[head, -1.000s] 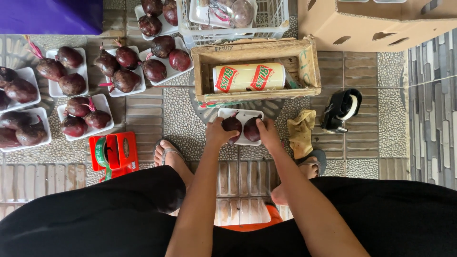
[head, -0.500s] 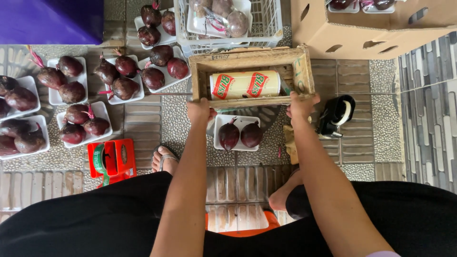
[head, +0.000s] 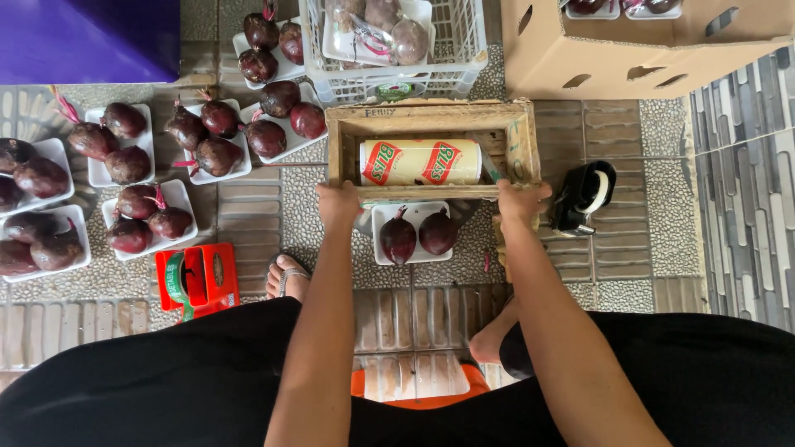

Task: The person wipes two dark purple fruits with a cloth, places them into a white styrofoam tray, and then wraps the tray with plastic film. The person seals the wrapped tray and places it into a cardboard box.

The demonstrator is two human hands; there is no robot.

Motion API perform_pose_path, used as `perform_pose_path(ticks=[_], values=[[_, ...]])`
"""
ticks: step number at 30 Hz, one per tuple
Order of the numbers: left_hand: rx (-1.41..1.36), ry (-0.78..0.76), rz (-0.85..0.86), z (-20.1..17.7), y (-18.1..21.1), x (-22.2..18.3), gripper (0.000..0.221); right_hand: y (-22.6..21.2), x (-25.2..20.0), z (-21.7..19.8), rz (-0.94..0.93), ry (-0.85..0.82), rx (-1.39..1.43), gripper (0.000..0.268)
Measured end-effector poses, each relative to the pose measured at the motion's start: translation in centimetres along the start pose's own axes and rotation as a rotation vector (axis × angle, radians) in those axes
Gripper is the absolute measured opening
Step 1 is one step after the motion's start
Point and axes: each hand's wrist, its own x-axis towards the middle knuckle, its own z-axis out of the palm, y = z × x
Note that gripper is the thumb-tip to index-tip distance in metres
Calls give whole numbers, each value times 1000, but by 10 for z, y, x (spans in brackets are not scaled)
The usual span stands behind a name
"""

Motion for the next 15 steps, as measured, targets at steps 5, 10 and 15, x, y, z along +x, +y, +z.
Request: perform_pose_path(ticks=[5, 10, 15], values=[[172, 214, 76, -27, 13, -31, 72, -18, -18, 1, -660, 301, -236, 74], [233, -133, 85, 2, -44, -17, 46, -7, -32, 22, -948, 165, -101, 13], [385, -397, 127, -4, -8, -99, 91, -25, -89, 6, -374, -617, -929, 43]])
